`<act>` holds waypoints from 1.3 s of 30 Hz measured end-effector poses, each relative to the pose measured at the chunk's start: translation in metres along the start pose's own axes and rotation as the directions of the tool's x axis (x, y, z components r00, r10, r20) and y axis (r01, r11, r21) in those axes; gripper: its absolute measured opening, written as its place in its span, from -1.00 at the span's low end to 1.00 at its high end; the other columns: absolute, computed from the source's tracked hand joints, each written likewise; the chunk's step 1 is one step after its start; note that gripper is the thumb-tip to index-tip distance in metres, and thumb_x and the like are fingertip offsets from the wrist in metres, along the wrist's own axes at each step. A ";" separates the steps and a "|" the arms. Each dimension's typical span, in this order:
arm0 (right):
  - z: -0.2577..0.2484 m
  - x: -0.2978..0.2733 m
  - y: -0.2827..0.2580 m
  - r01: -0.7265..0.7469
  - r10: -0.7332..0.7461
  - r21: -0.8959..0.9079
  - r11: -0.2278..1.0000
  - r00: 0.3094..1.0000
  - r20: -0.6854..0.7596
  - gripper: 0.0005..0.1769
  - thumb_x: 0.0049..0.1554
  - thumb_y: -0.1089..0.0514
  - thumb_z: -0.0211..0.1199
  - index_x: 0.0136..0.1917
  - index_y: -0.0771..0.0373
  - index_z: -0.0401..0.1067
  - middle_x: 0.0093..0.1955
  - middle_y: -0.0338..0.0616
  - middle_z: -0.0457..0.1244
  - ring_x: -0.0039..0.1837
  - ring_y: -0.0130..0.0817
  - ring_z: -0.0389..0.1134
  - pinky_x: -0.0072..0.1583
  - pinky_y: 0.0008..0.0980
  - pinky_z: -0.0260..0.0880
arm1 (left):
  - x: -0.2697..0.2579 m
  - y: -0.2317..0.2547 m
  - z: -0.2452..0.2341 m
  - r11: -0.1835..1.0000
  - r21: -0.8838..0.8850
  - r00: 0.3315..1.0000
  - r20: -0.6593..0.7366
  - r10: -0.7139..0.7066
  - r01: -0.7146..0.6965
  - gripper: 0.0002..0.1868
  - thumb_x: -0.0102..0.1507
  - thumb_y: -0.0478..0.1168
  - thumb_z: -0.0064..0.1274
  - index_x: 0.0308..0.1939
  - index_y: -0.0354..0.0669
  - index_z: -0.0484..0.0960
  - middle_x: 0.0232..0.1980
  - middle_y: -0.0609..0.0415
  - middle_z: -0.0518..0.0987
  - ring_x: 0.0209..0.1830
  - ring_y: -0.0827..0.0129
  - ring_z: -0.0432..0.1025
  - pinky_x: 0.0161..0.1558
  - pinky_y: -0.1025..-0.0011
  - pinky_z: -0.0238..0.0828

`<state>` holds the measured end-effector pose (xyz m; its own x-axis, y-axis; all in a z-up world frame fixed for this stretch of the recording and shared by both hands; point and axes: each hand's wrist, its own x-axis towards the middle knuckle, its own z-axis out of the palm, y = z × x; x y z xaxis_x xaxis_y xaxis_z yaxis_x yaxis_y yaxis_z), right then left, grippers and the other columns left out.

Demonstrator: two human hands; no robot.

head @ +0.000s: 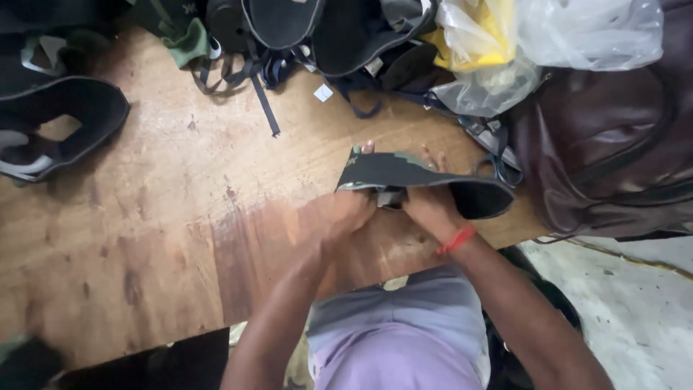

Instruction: The person picks up foam shoe upper components one at a time from a pile on the workbench, turns each one over, places a white paper pattern piece inside it, and sets it down on the table. The person repeats this handling for several components across the episode.

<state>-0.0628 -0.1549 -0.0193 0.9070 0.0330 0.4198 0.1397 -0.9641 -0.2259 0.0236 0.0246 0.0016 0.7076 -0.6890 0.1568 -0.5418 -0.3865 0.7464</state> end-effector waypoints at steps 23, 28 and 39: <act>0.038 0.034 -0.004 -0.533 0.539 -0.079 0.842 0.832 0.133 -0.62 0.08 -0.13 0.24 0.09 0.07 0.48 0.11 -0.08 0.35 0.17 0.05 0.30 0.17 0.07 0.27 | 0.002 -0.042 0.012 0.997 0.080 0.976 0.212 -0.036 0.020 -0.58 0.24 -0.23 -0.11 0.16 -0.26 0.56 0.13 -0.37 0.55 0.16 -0.23 0.42 0.19 0.00 0.36; 0.039 0.005 0.022 -0.368 0.362 0.064 0.928 0.928 0.085 -0.62 0.17 -0.02 0.15 0.20 0.14 0.45 0.22 -0.02 0.33 0.26 0.05 0.29 0.25 0.00 0.29 | -0.007 0.035 -0.033 0.983 0.183 0.962 0.264 -0.072 0.023 -0.55 0.28 -0.11 -0.10 0.23 -0.12 0.55 0.17 -0.29 0.56 0.12 -0.20 0.44 0.12 0.01 0.38; -0.027 0.012 0.015 -0.432 0.367 0.156 0.888 0.872 0.324 -0.50 0.32 -0.12 -0.09 0.31 0.18 0.43 0.32 0.02 0.35 0.33 0.02 0.35 0.27 -0.07 0.32 | -0.008 0.042 -0.028 0.937 0.324 0.992 0.064 0.113 -0.128 -0.63 0.38 -0.10 -0.18 0.25 0.01 0.49 0.21 -0.11 0.54 0.11 -0.08 0.49 0.07 0.03 0.47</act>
<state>-0.0606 -0.1764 0.0054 0.9708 -0.2399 -0.0014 -0.2058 -0.8297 -0.5190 0.0080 0.0309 0.0498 0.6114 -0.7661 0.1984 -0.7453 -0.4732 0.4697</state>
